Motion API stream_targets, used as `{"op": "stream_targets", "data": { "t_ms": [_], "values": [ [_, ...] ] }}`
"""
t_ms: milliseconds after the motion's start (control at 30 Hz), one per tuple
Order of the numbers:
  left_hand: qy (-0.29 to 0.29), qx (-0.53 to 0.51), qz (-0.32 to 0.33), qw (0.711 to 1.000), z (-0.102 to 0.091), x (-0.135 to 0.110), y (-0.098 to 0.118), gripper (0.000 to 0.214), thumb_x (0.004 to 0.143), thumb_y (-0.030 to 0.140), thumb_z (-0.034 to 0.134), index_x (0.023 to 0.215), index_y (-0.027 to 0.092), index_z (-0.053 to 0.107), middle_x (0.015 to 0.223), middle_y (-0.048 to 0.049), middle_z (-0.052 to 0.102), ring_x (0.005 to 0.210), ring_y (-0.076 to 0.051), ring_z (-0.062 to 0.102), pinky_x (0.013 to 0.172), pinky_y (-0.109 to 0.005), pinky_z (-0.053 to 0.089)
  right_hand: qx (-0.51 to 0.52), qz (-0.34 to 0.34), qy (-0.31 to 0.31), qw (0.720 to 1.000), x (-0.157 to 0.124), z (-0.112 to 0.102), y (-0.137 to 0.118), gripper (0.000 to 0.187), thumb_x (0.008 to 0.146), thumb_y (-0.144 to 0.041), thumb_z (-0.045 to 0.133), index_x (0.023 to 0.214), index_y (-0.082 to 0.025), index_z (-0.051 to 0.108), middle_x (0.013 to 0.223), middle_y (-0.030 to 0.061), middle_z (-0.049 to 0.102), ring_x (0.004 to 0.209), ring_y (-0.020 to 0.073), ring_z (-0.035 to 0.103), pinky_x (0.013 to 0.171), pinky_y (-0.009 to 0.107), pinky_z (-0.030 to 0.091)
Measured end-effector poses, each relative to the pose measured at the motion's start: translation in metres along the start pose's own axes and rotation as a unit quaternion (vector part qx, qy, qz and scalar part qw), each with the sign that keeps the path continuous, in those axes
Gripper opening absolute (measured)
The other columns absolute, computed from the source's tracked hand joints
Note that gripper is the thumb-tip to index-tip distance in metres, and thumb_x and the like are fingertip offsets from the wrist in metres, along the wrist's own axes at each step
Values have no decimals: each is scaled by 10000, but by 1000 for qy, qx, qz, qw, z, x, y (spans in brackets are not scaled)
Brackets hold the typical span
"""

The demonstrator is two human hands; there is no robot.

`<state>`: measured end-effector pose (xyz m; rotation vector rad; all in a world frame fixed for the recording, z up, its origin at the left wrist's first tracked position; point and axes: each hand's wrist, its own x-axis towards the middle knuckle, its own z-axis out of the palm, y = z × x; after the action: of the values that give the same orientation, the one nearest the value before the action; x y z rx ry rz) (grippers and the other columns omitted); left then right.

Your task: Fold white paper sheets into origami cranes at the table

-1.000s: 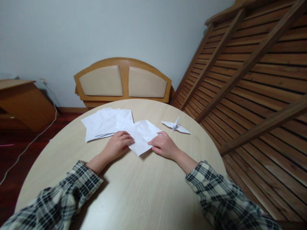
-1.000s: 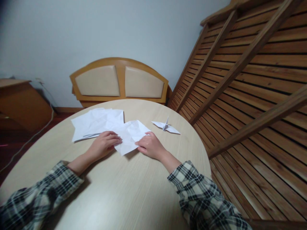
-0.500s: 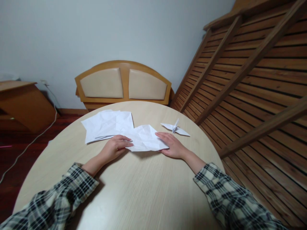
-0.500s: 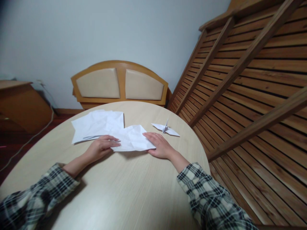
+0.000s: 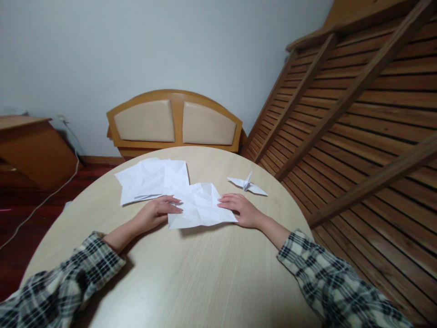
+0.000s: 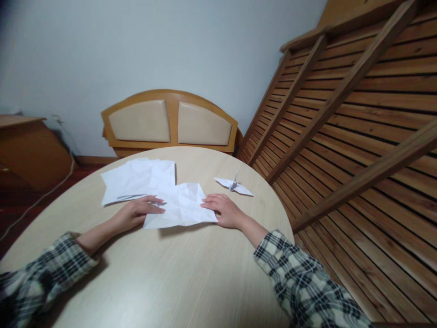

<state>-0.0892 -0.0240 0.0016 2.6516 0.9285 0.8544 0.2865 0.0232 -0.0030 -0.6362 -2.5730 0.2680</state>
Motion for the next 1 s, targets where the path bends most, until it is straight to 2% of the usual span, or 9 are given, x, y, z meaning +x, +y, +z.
{"op": "stream_targets", "data": {
  "t_ms": [100, 233, 300, 433, 567, 700, 867, 1000],
  "values": [
    [-9, -19, -5, 1000, 1, 0, 0, 277, 930, 159, 541, 1112, 243, 731, 1143, -72, 738, 1154, -225, 638, 1040, -482, 487, -8, 11, 6, 1000, 0, 1, 1, 415, 881, -296, 633, 1295, -302, 608, 1327, 78, 623, 1289, 253, 516, 1042, 477, 402],
    [-19, -32, -1, 999, 4, 0, 0, 310, 921, 138, 547, 1152, 257, 716, 1168, -69, 730, 1178, -229, 628, 1064, -497, 464, -21, 27, -32, 999, 0, 0, -1, 460, 898, -287, 618, 1354, -313, 557, 1472, 66, 504, 1398, 273, 406, 1071, 507, 374],
    [-20, -26, 5, 999, 6, 0, 0, 324, 912, 110, 538, 1138, 246, 725, 1163, -75, 731, 1193, -236, 618, 1076, -499, 452, -20, 28, -44, 998, 1, 0, -2, 416, 898, -277, 618, 1313, -298, 595, 1463, 65, 515, 1405, 285, 398, 1067, 512, 381],
    [-4, 1, 8, 1000, 9, 2, 1, 371, 878, 39, 506, 1102, 221, 740, 1161, -90, 729, 1215, -243, 598, 1079, -497, 452, -13, 24, -28, 999, 2, 0, -3, 295, 911, -238, 594, 1189, -274, 685, 1315, 77, 645, 1356, 284, 470, 1040, 500, 415],
    [11, 45, 18, 999, 9, 5, 4, 376, 868, 27, 486, 1087, 198, 739, 1134, -94, 737, 1178, -240, 616, 995, -458, 525, -8, 22, -14, 1000, 2, 1, -1, 273, 904, -206, 599, 1142, -280, 711, 1253, 65, 684, 1308, 274, 527, 1048, 505, 412],
    [9, 82, 10, 997, 8, 5, 6, 364, 883, 45, 471, 1091, 190, 732, 1132, -82, 740, 1120, -230, 641, 930, -422, 559, -4, 43, -13, 999, 2, 2, 2, 263, 894, -194, 617, 1114, -295, 722, 1205, 53, 709, 1265, 263, 568, 1063, 520, 394],
    [6, 78, -12, 997, 7, 2, 6, 379, 880, 66, 498, 1161, 227, 696, 1153, -63, 730, 1096, -213, 649, 945, -424, 544, 5, 63, 18, 998, 1, 7, 7, 250, 900, -213, 625, 1118, -295, 716, 1154, 63, 729, 1193, 252, 621, 1044, 521, 403],
    [6, 68, -21, 997, 6, 2, 7, 250, 914, 166, 548, 1100, 226, 704, 1100, -63, 739, 1048, -212, 658, 915, -407, 543, 33, 61, 44, 997, -1, 8, 10, 214, 881, -222, 649, 1064, -298, 728, 1083, 57, 749, 1155, 254, 634, 1001, 497, 434]
  ]
}}
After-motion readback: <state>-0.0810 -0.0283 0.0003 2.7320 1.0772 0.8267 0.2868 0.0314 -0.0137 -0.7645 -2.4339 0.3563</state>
